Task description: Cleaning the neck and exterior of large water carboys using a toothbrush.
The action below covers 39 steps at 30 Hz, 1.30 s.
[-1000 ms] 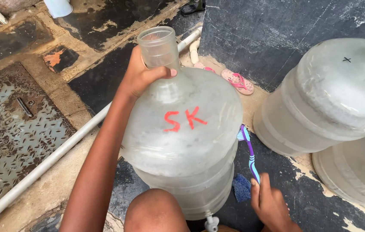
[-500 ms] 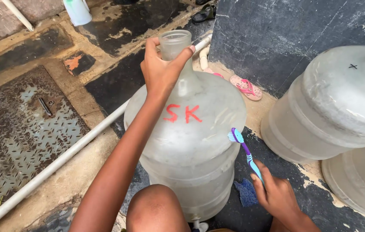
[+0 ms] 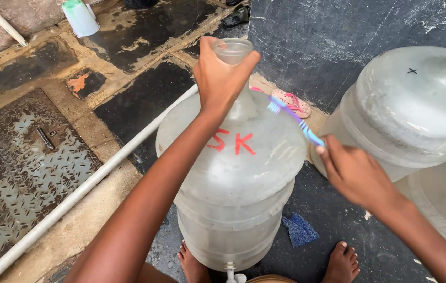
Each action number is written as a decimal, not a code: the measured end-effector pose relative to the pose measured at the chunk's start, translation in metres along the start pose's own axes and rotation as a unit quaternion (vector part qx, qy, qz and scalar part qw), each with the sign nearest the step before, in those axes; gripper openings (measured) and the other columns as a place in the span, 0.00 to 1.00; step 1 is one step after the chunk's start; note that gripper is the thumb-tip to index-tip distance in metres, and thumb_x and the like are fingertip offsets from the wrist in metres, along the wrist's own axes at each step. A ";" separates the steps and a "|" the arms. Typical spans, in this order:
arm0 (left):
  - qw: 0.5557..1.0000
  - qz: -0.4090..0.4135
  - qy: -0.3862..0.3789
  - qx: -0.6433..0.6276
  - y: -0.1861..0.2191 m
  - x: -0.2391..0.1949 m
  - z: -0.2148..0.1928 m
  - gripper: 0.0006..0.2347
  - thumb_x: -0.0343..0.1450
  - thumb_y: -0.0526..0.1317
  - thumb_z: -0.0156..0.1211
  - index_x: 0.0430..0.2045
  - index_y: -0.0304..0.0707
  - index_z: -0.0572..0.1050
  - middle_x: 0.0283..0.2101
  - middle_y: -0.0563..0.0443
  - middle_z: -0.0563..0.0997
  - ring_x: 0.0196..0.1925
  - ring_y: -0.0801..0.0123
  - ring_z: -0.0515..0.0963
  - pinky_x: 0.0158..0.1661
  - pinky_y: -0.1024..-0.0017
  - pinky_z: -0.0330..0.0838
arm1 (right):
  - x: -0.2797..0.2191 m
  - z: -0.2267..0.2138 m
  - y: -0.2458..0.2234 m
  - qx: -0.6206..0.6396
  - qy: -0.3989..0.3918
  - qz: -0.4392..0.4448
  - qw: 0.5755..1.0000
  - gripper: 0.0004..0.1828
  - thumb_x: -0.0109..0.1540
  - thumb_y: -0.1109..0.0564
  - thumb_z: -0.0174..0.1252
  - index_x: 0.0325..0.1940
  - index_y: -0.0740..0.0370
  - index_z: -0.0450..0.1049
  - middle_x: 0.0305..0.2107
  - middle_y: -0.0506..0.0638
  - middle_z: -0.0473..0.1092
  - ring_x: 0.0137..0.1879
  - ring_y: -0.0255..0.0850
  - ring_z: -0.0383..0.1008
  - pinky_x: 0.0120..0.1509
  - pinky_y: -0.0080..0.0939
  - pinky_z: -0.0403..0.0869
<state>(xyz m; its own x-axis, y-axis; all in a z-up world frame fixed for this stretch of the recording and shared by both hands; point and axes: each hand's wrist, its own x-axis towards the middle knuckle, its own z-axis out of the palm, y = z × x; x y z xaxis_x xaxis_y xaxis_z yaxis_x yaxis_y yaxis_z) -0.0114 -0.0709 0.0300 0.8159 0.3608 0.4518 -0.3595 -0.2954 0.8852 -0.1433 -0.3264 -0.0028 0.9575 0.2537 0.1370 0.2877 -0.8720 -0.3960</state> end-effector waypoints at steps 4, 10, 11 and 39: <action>0.999 0.023 0.010 0.021 -0.008 0.013 -0.007 0.25 0.55 0.50 0.73 0.36 0.32 0.71 0.36 0.41 0.85 0.39 0.58 0.87 0.43 0.65 0.79 | -0.003 0.002 0.007 -0.114 -0.044 0.035 0.992 0.18 0.71 0.44 0.40 0.43 0.60 0.64 0.14 0.60 0.69 0.22 0.62 0.73 0.31 0.60 0.72; 0.996 0.038 -0.080 -0.005 0.000 0.003 -0.013 0.23 0.55 0.52 0.73 0.30 0.33 0.73 0.33 0.42 0.86 0.35 0.63 0.89 0.39 0.67 0.83 | -0.001 0.008 0.001 -0.206 -0.048 -0.019 0.977 0.18 0.70 0.43 0.40 0.40 0.60 0.61 0.14 0.56 0.68 0.19 0.60 0.74 0.24 0.58 0.73; 0.993 0.025 -0.115 -0.016 0.008 0.000 -0.012 0.24 0.54 0.54 0.74 0.29 0.33 0.73 0.34 0.43 0.86 0.35 0.65 0.89 0.37 0.69 0.84 | -0.002 0.011 0.002 -0.218 -0.043 -0.004 0.975 0.18 0.70 0.43 0.41 0.39 0.61 0.60 0.15 0.55 0.68 0.19 0.60 0.74 0.23 0.58 0.73; 0.984 0.109 -0.141 -0.016 -0.016 0.011 -0.044 0.18 0.58 0.50 0.73 0.27 0.35 0.78 0.30 0.50 0.85 0.32 0.73 0.85 0.37 0.75 0.78 | -0.042 0.059 0.016 -0.115 0.075 -0.182 0.974 0.15 0.67 0.48 0.52 0.33 0.61 0.65 0.13 0.50 0.66 0.09 0.43 0.62 0.10 0.47 0.63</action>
<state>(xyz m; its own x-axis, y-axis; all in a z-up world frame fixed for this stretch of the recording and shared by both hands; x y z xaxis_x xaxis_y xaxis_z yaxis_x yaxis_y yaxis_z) -0.0166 -0.0234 0.0262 0.8091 0.0308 0.5868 -0.5508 -0.3084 0.7756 -0.1775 -0.3260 -0.0683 0.7739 0.5147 0.3691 0.5796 -0.8105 -0.0848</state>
